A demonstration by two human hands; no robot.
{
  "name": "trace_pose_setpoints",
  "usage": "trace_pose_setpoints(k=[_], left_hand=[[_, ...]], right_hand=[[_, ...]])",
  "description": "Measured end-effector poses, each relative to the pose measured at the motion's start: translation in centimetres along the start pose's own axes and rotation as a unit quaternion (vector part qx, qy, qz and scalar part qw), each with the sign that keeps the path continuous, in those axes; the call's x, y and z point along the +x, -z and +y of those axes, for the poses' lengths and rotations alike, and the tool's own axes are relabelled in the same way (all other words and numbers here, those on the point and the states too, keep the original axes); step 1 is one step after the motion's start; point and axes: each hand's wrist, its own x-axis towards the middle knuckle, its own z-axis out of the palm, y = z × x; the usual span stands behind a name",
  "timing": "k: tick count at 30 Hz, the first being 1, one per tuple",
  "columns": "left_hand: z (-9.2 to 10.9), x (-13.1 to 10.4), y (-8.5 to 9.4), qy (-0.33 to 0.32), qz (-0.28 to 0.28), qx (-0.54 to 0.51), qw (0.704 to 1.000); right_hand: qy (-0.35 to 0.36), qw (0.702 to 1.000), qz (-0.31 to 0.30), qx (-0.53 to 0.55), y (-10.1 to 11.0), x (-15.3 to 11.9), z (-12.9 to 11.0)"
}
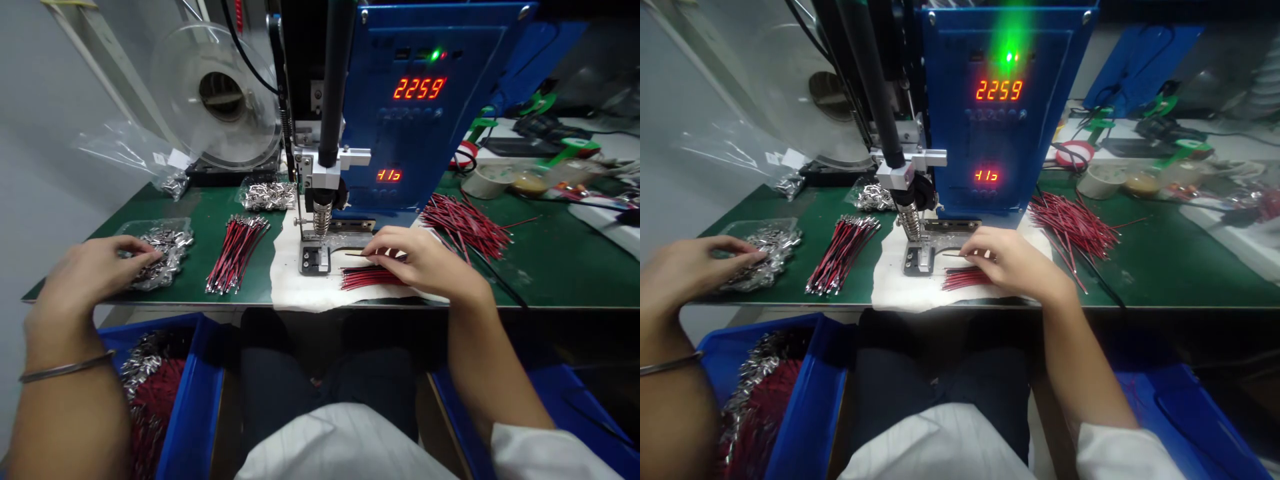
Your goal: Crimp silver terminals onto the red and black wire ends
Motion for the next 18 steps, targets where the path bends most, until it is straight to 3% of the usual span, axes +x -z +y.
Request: trace_pose_setpoints(k=[2, 4, 7, 9, 11, 15, 18], left_hand=[[1.0, -1.1, 0.4, 0.031, 0.099, -0.037, 0.994], [2.4, -2.6, 0.4, -0.012, 0.205, -0.114, 0.972], [5.5, -5.3, -0.5, -0.128, 0.246, -0.278, 0.920], [7.8, -7.0, -1.8, -0.176, 0.204, -0.366, 0.891], [10.2, -8.5, -3.5, -0.183, 0.141, -0.450, 0.863], [14.2, -10.3, -6.9, -0.127, -0.013, -0.616, 0.777], [16.2, -10.8, -8.3, -0.085, -0.059, -0.688, 0.718]], right_hand=[[0.006, 0.999, -0.049, 0.000, 0.9, 1.1, -0.3], [0.003, 0.995, -0.101, 0.001, 1.7, 2.3, -0.5], [0.003, 0.987, -0.160, 0.025, 2.5, 4.1, -0.3], [0.018, 0.982, -0.180, 0.053, 2.5, 5.1, 0.2], [0.020, 0.979, -0.183, 0.090, 2.0, 5.6, 0.7], [-0.020, 0.972, -0.155, 0.175, 0.3, 5.7, 1.5], [-0.026, 0.975, -0.122, 0.182, -0.6, 5.5, 1.5]])
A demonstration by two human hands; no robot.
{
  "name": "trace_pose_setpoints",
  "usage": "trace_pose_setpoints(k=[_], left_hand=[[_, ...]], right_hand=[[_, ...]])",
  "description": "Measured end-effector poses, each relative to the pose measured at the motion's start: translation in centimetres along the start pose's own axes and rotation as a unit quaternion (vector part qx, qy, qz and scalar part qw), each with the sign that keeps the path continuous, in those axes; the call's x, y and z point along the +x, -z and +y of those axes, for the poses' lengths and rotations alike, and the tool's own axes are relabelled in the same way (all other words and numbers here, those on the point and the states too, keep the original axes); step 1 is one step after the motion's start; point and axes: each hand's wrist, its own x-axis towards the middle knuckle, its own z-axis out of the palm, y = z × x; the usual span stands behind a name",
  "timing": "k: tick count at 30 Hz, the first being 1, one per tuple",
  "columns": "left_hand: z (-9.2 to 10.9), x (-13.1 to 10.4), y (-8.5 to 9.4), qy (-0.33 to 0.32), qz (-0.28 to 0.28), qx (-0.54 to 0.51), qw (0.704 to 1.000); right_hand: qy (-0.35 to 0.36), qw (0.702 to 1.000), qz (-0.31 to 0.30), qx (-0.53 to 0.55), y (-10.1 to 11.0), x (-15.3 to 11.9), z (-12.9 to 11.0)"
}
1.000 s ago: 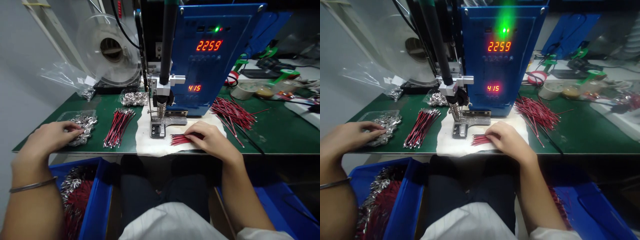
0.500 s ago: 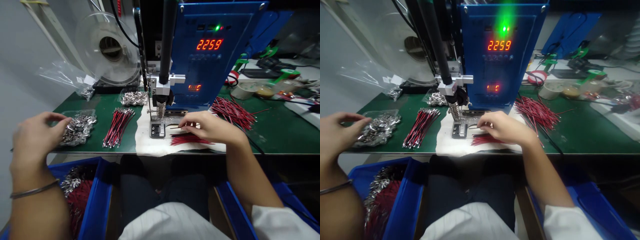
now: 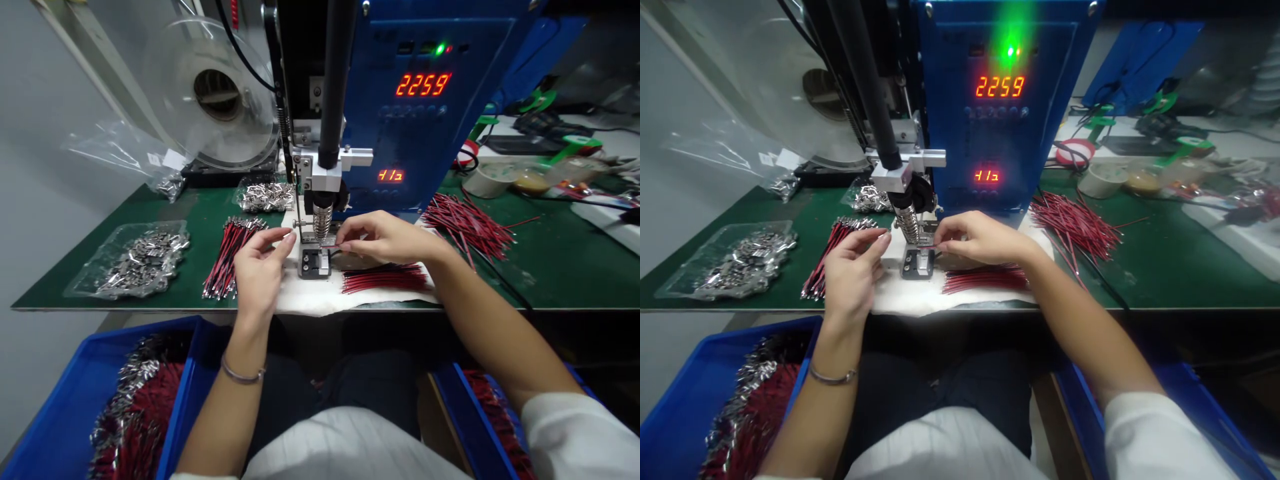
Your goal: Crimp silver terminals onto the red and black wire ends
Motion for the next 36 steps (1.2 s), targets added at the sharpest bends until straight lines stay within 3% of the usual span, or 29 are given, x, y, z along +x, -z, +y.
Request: trace_pose_setpoints(k=[6, 17, 20, 25, 36], left_hand=[[-0.4, -0.7, -1.5, 0.030, 0.027, -0.081, 0.996], [-1.3, -1.1, -1.0, 0.002, -0.022, -0.008, 1.000], [-1.3, -1.1, -1.0, 0.006, -0.019, -0.029, 0.999], [-1.2, -1.2, -0.8, 0.006, -0.007, 0.024, 1.000], [-0.8, -1.5, -0.8, 0.008, -0.047, 0.048, 0.998]], right_hand=[[0.015, 0.996, 0.039, -0.075, -0.6, 0.1, 0.0], [0.081, 0.988, 0.079, -0.105, -1.0, 0.0, -0.2], [0.089, 0.987, 0.078, -0.105, -1.2, 0.0, 0.0], [0.103, 0.986, 0.075, -0.108, -1.3, 0.0, 0.2], [0.117, 0.981, 0.072, -0.138, -1.6, 0.3, 0.1]])
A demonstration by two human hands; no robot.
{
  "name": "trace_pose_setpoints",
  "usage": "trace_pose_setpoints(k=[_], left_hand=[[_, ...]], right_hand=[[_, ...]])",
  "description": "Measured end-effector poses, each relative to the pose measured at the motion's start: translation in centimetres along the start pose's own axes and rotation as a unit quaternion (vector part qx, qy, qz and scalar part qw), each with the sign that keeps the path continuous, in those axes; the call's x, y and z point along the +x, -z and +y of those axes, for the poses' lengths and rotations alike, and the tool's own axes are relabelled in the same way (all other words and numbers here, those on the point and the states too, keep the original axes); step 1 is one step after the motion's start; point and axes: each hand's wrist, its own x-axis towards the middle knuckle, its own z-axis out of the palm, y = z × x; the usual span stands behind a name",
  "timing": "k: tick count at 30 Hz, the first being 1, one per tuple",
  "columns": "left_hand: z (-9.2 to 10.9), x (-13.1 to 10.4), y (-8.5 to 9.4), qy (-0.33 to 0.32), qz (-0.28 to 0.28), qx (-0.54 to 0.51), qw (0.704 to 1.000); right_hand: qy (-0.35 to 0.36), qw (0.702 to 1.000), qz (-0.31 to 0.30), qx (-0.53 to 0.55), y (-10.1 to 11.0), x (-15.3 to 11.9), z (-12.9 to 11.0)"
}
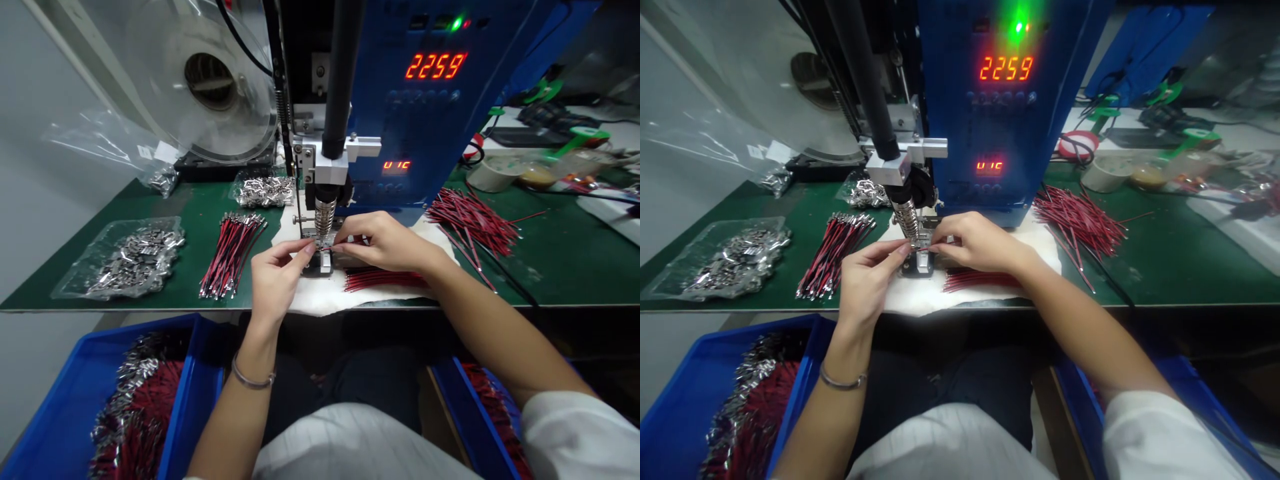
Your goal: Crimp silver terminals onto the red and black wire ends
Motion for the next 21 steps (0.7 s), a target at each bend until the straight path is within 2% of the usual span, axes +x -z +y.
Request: trace_pose_setpoints(k=[5, 11, 21], left_hand=[[0.10, 0.04, -0.05, -0.009, -0.013, 0.023, 1.000], [0.19, 0.05, -0.12, -0.010, -0.002, 0.056, 0.998], [0.12, 0.04, -0.18, -0.022, -0.003, 0.060, 0.998]], right_hand=[[-0.005, 1.000, 0.006, -0.004, 0.01, -0.01, -0.23], [-0.011, 1.000, 0.017, -0.013, -0.14, 0.02, -0.44], [-0.045, 0.998, 0.029, -0.027, -0.29, 0.05, -0.69]])
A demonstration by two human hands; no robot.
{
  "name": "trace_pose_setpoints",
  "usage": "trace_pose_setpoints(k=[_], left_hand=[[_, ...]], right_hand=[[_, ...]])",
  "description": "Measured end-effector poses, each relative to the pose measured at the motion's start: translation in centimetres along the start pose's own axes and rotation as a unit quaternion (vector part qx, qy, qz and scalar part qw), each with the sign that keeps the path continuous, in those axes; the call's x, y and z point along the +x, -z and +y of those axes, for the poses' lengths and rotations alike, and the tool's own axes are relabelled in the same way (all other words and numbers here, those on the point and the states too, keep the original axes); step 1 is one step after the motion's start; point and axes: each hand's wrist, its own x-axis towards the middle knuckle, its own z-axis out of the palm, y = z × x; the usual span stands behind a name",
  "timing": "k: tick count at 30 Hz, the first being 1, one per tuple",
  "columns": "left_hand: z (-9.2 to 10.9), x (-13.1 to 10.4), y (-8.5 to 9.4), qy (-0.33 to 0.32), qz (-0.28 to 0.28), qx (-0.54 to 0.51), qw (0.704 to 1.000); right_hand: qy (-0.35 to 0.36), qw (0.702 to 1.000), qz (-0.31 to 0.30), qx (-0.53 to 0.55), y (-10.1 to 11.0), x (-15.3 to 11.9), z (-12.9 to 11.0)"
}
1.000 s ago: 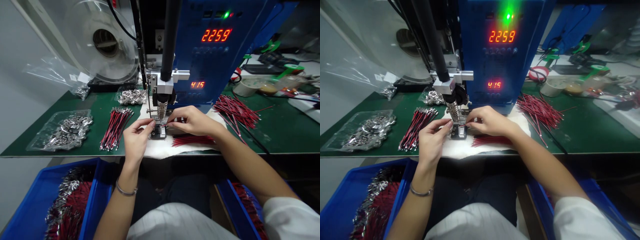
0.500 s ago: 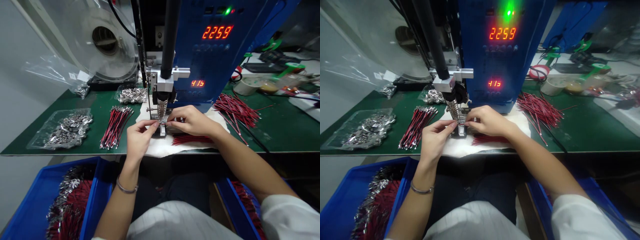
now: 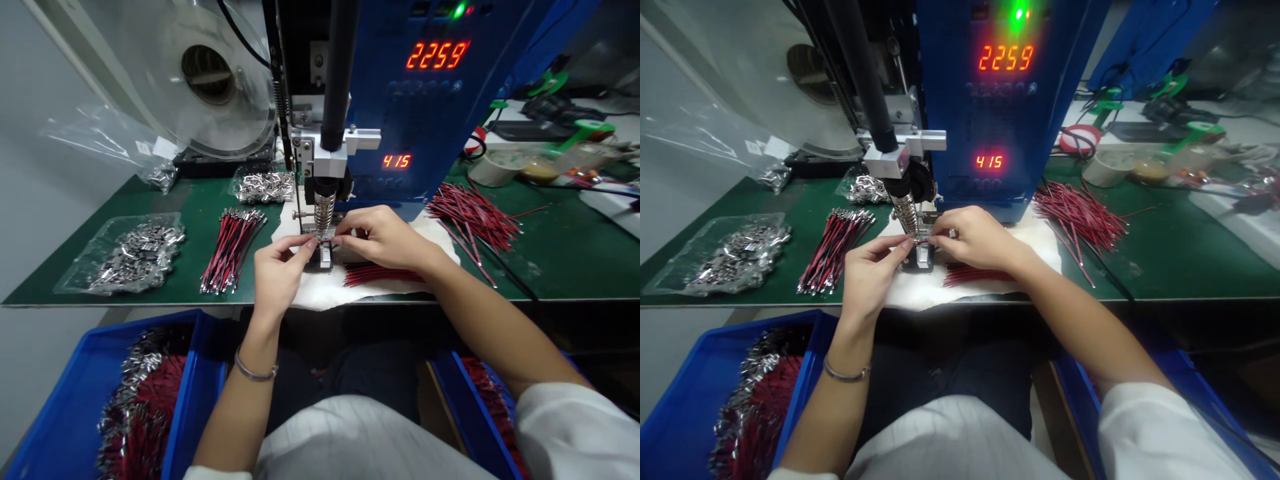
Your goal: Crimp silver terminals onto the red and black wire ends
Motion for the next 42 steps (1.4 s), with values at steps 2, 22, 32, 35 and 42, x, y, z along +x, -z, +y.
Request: trace_pose_setpoints(k=[2, 22, 32, 35, 42], left_hand=[[0.0, 0.0, 0.0, 0.000, 0.001, -0.002, 1.000], [0.1, -0.1, 0.0, 0.011, 0.007, -0.008, 1.000], [0.0, -0.1, 0.0, 0.013, 0.009, 0.005, 1.000], [0.0, -0.1, 0.0, 0.012, 0.007, 0.004, 1.000], [0.1, -0.1, 0.0, 0.016, 0.007, 0.006, 1.000]], right_hand=[[-0.015, 1.000, 0.003, 0.001, 0.0, 0.0, -0.2], [-0.105, 0.994, 0.018, 0.020, -0.4, -0.1, -1.0], [-0.105, 0.994, 0.025, 0.020, -0.4, -0.2, -1.1], [-0.107, 0.994, 0.024, 0.020, -0.4, -0.2, -1.1], [-0.105, 0.994, 0.022, 0.022, -0.4, -0.2, -1.0]])
